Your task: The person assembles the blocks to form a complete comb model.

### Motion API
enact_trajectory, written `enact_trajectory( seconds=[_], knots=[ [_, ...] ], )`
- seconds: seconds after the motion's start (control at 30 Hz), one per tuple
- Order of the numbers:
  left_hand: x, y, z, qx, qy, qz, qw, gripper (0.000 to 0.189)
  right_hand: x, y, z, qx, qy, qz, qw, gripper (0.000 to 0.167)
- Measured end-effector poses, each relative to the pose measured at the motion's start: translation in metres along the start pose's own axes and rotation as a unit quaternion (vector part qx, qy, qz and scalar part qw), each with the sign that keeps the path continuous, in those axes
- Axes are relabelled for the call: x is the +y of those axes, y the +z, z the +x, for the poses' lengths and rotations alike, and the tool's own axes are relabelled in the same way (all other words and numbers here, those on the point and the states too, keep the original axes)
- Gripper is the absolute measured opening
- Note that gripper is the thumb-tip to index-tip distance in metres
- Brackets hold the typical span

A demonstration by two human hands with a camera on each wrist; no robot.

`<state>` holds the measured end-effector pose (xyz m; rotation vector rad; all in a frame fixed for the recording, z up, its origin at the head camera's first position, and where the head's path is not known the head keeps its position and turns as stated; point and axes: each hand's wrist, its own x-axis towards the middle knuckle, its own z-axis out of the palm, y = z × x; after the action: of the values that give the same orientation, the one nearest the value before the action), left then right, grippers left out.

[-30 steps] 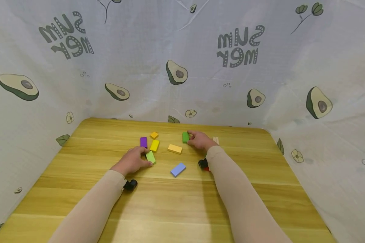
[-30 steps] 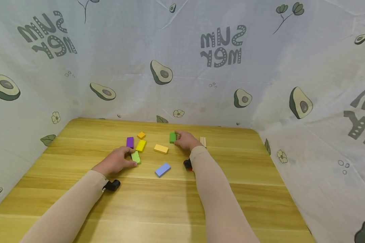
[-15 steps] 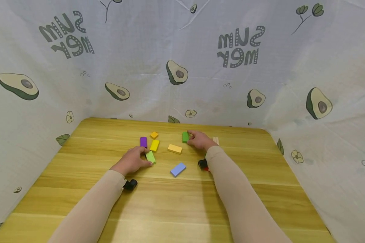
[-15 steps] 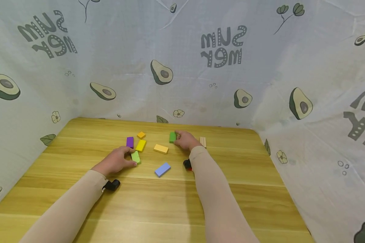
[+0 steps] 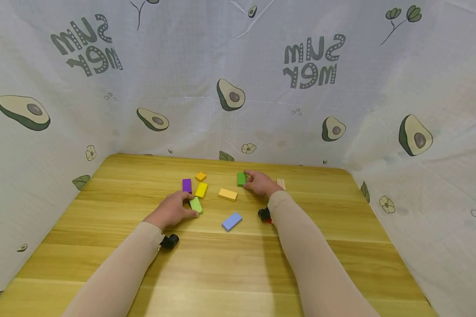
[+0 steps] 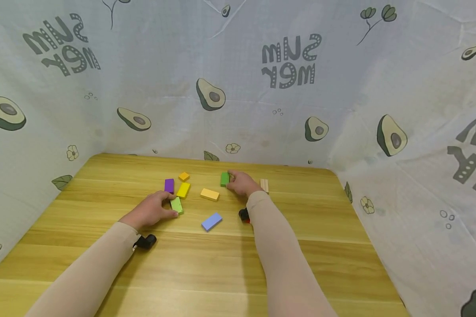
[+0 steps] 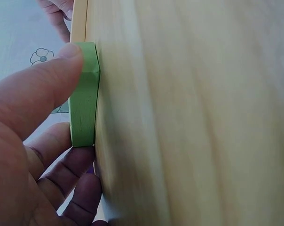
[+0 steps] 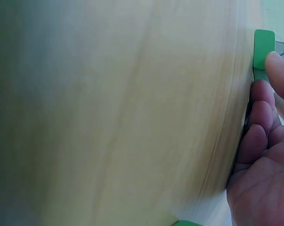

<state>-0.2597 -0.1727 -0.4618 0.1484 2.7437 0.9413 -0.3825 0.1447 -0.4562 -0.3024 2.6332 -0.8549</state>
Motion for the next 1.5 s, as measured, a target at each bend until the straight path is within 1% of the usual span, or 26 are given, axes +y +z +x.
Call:
enact_trajectory(
  seconds=[0.23, 0.4, 0.5, 0.6, 0.7, 0.77, 0.87, 1.0, 1.17, 1.27, 1.4, 1.5],
  knots=[
    [0.002, 0.000, 0.001, -0.001, 0.007, 0.000, 1.0000, 0.067, 0.004, -0.002, -0.003, -0.006, 0.003, 0.011, 0.9999, 0.072],
    [0.001, -0.001, 0.000, -0.003, 0.003, -0.003, 1.0000, 0.067, 0.002, -0.005, -0.004, -0.017, 0.000, 0.024, 0.9996, 0.075],
    [0.001, -0.001, -0.001, -0.005, 0.000, -0.003, 1.0000, 0.067, 0.001, -0.009, -0.008, -0.018, -0.003, 0.015, 0.9997, 0.071],
    [0.002, -0.001, -0.001, -0.006, -0.002, -0.006, 1.0000, 0.068, 0.005, -0.019, -0.012, -0.002, -0.016, 0.000, 0.9999, 0.062],
    [0.002, -0.001, -0.002, -0.008, -0.004, -0.007, 0.9999, 0.068, 0.014, -0.031, -0.016, 0.019, -0.036, -0.023, 0.9989, 0.055],
    [0.001, -0.001, -0.002, -0.009, -0.002, -0.004, 0.9999, 0.069, 0.022, -0.039, -0.020, 0.023, -0.041, -0.033, 0.9983, 0.054],
    [0.002, -0.001, -0.002, -0.009, 0.001, -0.004, 0.9999, 0.069, 0.036, -0.050, -0.027, 0.027, -0.037, -0.056, 0.9974, 0.054],
    [0.003, -0.001, -0.003, -0.011, 0.001, -0.006, 0.9999, 0.069, 0.056, -0.060, -0.039, 0.034, -0.031, -0.071, 0.9964, 0.055],
    [0.004, -0.002, -0.004, -0.010, 0.001, 0.001, 0.9999, 0.069, 0.076, -0.063, -0.052, 0.036, -0.031, -0.089, 0.9948, 0.058],
    [0.004, -0.002, -0.004, -0.009, 0.004, 0.004, 0.9999, 0.069, 0.085, -0.062, -0.058, 0.030, -0.024, -0.084, 0.9957, 0.064],
    [0.004, -0.002, -0.004, -0.009, 0.007, 0.005, 0.9999, 0.068, 0.092, -0.060, -0.065, 0.022, -0.008, -0.076, 0.9968, 0.070],
    [0.004, -0.001, -0.003, -0.009, 0.008, 0.007, 0.9999, 0.068, 0.094, -0.059, -0.066, 0.016, 0.002, -0.081, 0.9966, 0.072]
  ],
)
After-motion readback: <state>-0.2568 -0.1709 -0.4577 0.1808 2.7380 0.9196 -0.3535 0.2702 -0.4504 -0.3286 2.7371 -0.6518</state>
